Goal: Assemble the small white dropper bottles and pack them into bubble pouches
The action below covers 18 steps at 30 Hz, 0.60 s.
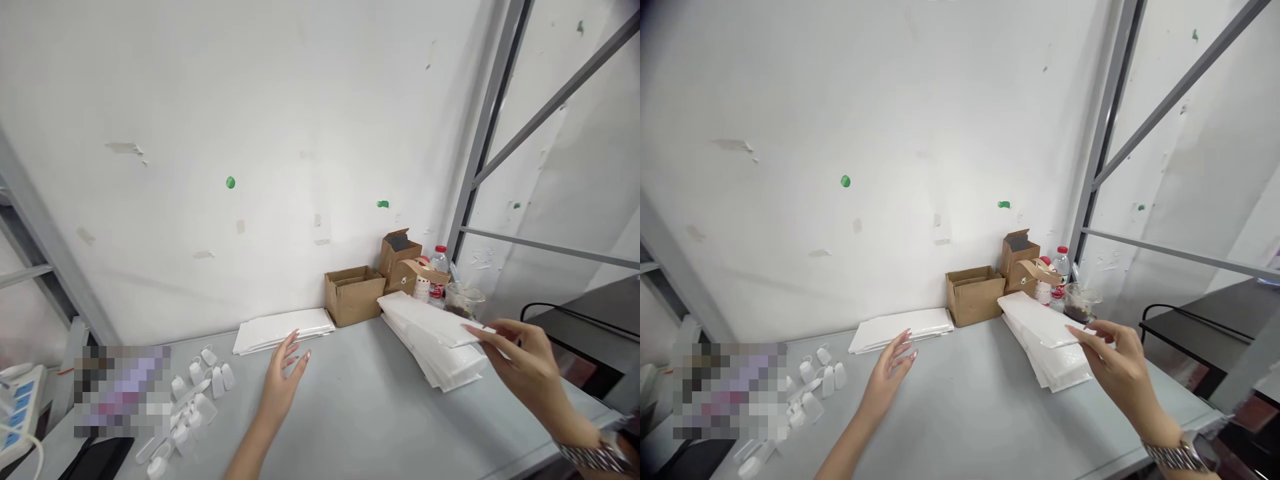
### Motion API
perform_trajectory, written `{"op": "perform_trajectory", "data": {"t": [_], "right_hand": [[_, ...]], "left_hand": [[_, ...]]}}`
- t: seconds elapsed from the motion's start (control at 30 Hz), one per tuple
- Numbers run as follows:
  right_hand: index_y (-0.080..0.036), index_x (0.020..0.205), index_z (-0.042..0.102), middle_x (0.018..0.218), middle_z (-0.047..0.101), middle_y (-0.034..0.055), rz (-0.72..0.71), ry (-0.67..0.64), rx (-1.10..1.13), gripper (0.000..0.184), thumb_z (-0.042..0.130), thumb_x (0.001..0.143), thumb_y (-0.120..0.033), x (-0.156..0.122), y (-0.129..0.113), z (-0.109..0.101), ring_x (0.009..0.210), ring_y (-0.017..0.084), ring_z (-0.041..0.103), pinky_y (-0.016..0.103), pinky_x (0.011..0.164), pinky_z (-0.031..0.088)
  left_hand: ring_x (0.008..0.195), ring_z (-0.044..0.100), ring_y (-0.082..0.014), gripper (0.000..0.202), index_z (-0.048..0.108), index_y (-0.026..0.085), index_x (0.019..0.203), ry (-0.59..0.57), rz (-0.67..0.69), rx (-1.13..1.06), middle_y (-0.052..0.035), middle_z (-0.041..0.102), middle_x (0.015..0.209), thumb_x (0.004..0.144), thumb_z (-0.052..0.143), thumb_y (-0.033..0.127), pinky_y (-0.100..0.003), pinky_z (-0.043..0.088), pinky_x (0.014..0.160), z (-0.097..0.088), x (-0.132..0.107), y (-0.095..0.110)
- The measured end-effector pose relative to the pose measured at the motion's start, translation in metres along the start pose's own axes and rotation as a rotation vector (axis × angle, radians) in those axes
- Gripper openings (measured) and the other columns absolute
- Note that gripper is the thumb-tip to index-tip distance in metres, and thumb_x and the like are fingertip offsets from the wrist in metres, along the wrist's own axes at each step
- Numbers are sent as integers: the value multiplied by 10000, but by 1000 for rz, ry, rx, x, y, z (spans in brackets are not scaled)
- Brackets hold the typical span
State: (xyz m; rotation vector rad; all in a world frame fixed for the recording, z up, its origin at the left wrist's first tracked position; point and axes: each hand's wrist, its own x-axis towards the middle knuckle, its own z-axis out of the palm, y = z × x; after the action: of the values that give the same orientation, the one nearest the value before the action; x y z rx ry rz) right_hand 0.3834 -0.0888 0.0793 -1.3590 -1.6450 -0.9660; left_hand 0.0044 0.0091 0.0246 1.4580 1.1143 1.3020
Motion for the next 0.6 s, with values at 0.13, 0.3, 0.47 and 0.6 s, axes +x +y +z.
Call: {"op": "perform_trajectory", "data": {"t": [0.13, 0.3, 0.47, 0.6], "right_hand": [[-234, 983, 620, 838, 533, 65, -136, -53, -96, 248, 458, 825, -133, -32, 16, 19, 688, 165, 520, 326, 652, 454], [-137, 1107, 530, 870, 554, 104, -320, -195, -218, 357, 343, 824, -24, -51, 20, 32, 754, 189, 544, 338, 698, 477], [-106, 1086, 526, 864, 564, 116, -289, -262, -283, 369, 301, 809, -13, -52, 21, 35, 756, 196, 554, 337, 686, 481], [-112, 1127, 505, 910, 565, 126, -247, -324, -291, 448, 278, 761, 12, -56, 24, 24, 716, 188, 563, 325, 647, 477]], "left_hand": [[1158, 451, -235, 509, 451, 264, 1197, -10, -7, 9, -74, 439, 1308, 727, 563, 424, -345, 388, 916, 0, 0, -1], [1147, 461, -236, 510, 452, 253, 1194, -12, -10, 5, -85, 441, 1304, 727, 560, 427, -351, 385, 917, 0, 0, -3], [1148, 460, -227, 505, 448, 246, 1193, -22, -26, 24, -83, 441, 1303, 733, 552, 426, -352, 381, 920, 2, 1, -5], [1142, 466, -229, 493, 452, 247, 1187, -25, -22, 40, -84, 443, 1298, 736, 548, 420, -375, 383, 926, 2, 1, -7]]}}
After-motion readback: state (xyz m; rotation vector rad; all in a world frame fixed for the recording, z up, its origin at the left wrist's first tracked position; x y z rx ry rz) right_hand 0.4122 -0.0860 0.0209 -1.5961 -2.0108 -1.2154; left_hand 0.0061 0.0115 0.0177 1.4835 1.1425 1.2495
